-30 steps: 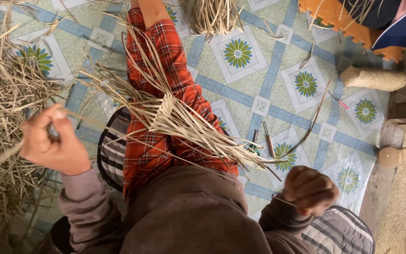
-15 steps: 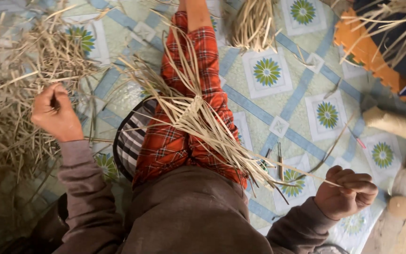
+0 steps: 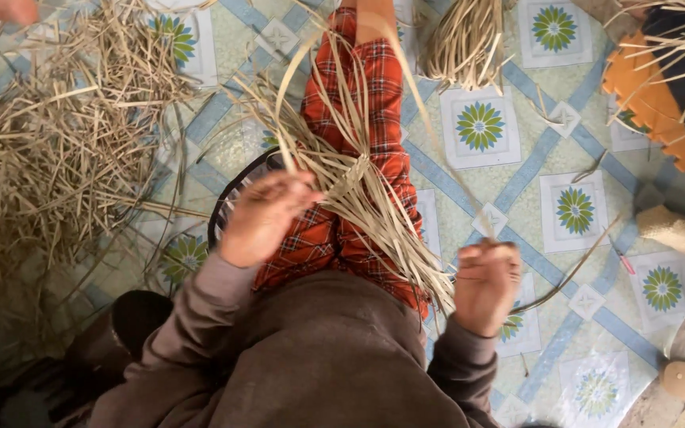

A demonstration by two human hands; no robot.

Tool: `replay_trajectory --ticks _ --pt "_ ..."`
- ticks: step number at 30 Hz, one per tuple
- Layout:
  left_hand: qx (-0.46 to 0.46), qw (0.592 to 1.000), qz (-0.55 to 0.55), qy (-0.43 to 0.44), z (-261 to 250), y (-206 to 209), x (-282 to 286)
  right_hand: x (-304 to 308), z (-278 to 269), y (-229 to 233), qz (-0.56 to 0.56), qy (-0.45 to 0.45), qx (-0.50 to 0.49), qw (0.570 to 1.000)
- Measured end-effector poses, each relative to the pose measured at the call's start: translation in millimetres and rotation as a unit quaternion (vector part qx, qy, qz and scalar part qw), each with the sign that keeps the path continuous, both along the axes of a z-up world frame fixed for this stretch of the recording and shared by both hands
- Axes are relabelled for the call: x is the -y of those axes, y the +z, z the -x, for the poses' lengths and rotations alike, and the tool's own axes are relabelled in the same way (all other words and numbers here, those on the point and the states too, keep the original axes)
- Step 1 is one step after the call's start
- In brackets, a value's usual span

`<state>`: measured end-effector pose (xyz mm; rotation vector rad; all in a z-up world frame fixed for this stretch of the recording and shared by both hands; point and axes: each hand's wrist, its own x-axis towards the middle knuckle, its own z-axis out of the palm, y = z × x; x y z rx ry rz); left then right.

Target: A person is sitting on the floor weaving thin strips of dried plant material into a mat.

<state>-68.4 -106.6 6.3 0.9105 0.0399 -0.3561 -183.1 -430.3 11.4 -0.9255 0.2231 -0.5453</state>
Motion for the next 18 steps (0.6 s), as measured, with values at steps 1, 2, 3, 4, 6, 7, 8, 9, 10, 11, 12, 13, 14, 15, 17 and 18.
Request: replay_trajectory --ticks 1,2,3,4,6,7,8,9,10,11,12,13,14,15,17,18 --pt "-0.002 1.0 -0.001 0.002 6.0 4.1 14.7 -19.2 -3.8 -1.0 -0.001 0.002 -0.002 1.0" --pt "0.004 1.0 0.013 -0.007 11.2 8.2 30.6 -37.6 -6.7 -1.5 -0.016 0.018 -0.021 0.999" --pt "0.01 0.999 0.028 -0.017 16.3 12.3 47.1 -55.6 -9.8 -1.9 -0.03 0.034 -0.041 0.998" --pt "0.009 0.999 0.028 -0.019 19.8 8.6 58.0 -66.0 -10.5 -6.6 -0.03 0.032 -0.042 0.998" --pt "-0.02 0.999 0.029 0.006 27.7 1.0 80.8 -85.6 -11.8 -15.9 -0.035 0.095 -0.045 0.994" --pt "-0.022 0.999 0.03 0.003 29.7 0.3 84.9 -86.1 -10.8 -20.7 -0.035 0.093 -0.047 0.994" --pt "-0.021 0.999 0.02 0.013 32.0 -0.6 88.7 -87.0 -9.6 -25.8 -0.021 0.113 -0.045 0.992" --pt "-0.019 1.0 0.01 0.023 34.4 -1.5 92.3 -88.0 -8.4 -30.9 -0.007 0.133 -0.044 0.99" --pt "-0.021 0.999 0.01 0.022 36.2 -9.3 94.0 -86.8 -7.5 -31.4 -0.007 0.133 -0.046 0.99" --pt "-0.015 0.999 -0.003 0.028 38.1 -16.8 95.5 -85.7 -6.5 -31.7 -0.021 0.131 -0.034 0.991" --pt "-0.008 0.999 -0.016 0.036 39.2 -24.2 96.5 -85.0 -6.8 -32.3 -0.035 0.13 -0.02 0.991" --pt "-0.008 0.999 -0.017 0.036 38.9 -19.2 97.5 -84.8 -7.2 -32.5 -0.036 0.13 -0.02 0.991" --pt "0.014 0.999 0.004 0.048 38.6 -14.3 98.5 -84.6 -7.9 -32.7 -0.043 0.129 -0.026 0.99" --pt "0.036 0.997 0.024 0.06 38.3 -9.3 99.3 -84.6 -8.4 -32.8 -0.049 0.127 -0.032 0.99" --pt "0.033 0.997 0.044 0.059 41.6 -9.1 101.6 -88.1 -11.3 -29.4 -0.022 0.112 -0.046 0.992" --pt "0.03 0.996 0.064 0.06 42.4 -8.8 102.6 -89.9 -14.0 -27.7 0.006 0.097 -0.059 0.993"
